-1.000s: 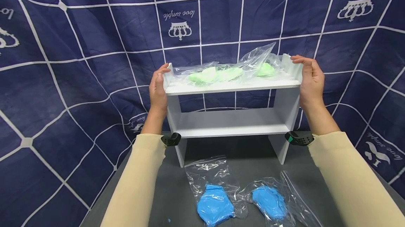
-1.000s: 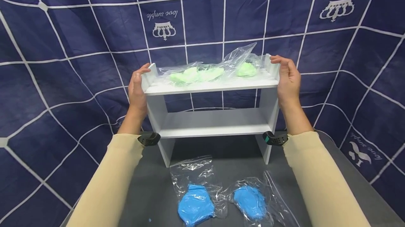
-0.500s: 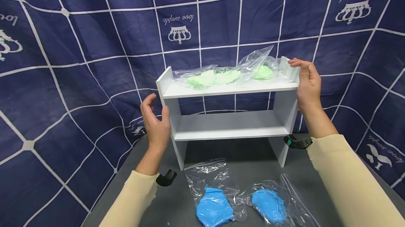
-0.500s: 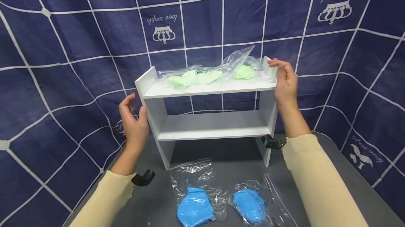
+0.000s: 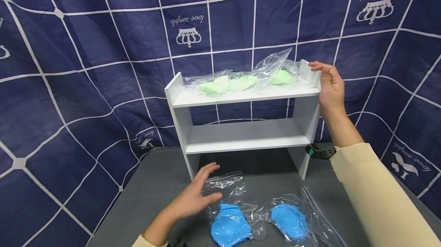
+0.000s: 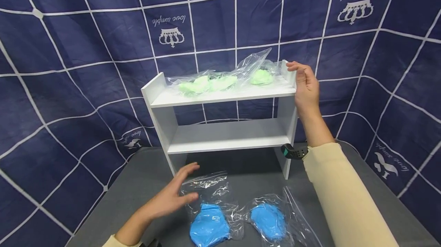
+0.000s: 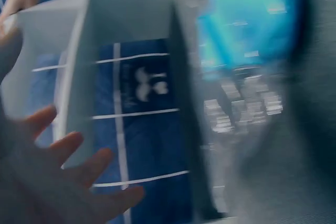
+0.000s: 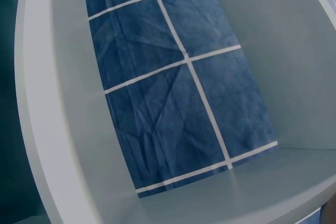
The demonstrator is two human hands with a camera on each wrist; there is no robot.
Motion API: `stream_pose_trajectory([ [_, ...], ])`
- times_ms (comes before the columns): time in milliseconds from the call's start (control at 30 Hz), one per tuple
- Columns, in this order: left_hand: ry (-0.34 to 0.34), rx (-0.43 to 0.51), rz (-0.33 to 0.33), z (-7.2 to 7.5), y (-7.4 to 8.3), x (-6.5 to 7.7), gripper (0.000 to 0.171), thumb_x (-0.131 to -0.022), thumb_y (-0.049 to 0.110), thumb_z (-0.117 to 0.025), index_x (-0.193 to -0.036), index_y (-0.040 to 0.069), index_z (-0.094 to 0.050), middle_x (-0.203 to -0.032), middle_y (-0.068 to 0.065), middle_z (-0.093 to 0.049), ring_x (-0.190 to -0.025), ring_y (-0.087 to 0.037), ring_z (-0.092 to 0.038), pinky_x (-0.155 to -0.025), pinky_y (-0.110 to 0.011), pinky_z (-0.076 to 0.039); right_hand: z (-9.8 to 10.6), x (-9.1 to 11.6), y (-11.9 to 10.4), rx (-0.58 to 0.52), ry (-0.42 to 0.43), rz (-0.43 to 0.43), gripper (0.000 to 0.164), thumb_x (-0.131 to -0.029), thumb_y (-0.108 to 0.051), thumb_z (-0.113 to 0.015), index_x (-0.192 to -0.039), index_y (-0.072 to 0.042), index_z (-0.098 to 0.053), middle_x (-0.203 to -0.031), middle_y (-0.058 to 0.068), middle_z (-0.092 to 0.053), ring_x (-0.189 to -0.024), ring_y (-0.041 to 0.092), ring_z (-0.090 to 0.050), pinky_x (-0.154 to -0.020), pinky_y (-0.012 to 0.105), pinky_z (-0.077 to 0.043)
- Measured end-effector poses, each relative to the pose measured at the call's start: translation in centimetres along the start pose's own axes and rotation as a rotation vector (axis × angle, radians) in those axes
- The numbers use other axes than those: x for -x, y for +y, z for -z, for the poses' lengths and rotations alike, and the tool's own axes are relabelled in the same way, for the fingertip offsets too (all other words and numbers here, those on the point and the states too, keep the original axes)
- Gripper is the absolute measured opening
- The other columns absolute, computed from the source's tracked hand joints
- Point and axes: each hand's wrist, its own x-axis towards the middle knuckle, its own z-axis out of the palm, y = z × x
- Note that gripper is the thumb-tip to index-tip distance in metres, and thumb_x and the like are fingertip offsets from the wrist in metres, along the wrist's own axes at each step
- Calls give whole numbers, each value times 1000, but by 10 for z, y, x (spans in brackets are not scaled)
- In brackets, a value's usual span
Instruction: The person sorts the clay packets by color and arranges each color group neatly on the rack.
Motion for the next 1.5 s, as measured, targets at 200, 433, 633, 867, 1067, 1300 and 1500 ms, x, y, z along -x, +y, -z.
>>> stream_pose_trajectory([
  [200, -254, -154, -3, -21, -19, 18, 97, -78, 48, -80, -157, 23, -29, -166, -14, -20, -151, -47, -21, -110, -76, -24, -7, -1, -5, -6, -30, 25, 27, -103, -12, -44, -94, -6, -69, -110, -4, -71, -131, 21, -51, -114, 21, -33],
  [433, -275, -264, -21, -39, -28, 22, 110, -67, 52, -87, -156, 16, -31, -163, -18, -26, -148, -46, -27, -111, -73, -26, -5, -1, -6, 58, -18, 19, 27, -103, -15, -44, -91, -9, -68, -112, -7, -71, -134, 21, -49, -114, 21, -30],
  [633, -289, -301, -42, -50, -33, 27, 121, -63, 54, -88, -158, 16, -24, -163, -19, -26, -148, -46, -28, -114, -69, -26, -2, 1, -2, 41, -15, 29, 28, -103, -13, -43, -86, -13, -65, -112, -5, -72, -133, 20, -49, -115, 22, -28],
  [867, -269, -308, -51, -56, -36, 31, 113, -66, 56, -85, -156, 16, -30, -159, -15, -34, -147, -44, -31, -115, -66, -28, 2, -3, 8, 30, -8, 51, 29, -104, -14, -42, -85, -15, -64, -112, -3, -72, -133, 21, -49, -115, 23, -27],
  [1067, -256, -297, -94, -59, -37, 33, 105, -71, 51, -81, -156, 15, -32, -160, -8, -36, -146, -37, -35, -113, -68, -28, 2, -4, 7, 22, -6, 56, 30, -104, -13, -40, -84, -14, -63, -111, -4, -72, -132, 21, -50, -115, 22, -28],
  [1300, -259, -340, -183, -61, -41, 37, 87, -82, 50, -73, -156, 25, -34, -164, -2, -31, -146, -35, -37, -107, -73, -30, 2, -3, 8, 53, -10, 46, 30, -105, -15, -40, -85, -17, -62, -112, -6, -72, -132, 19, -50, -114, 21, -28],
  [1500, -273, -410, -203, -61, -41, 39, 94, -79, 66, -71, -155, 23, -36, -166, -5, -28, -145, -39, -38, -105, -72, -34, 0, -1, 7, 62, -9, 63, 31, -105, -17, -41, -84, -21, -62, -113, -4, -72, -132, 18, -50, -114, 22, -29],
])
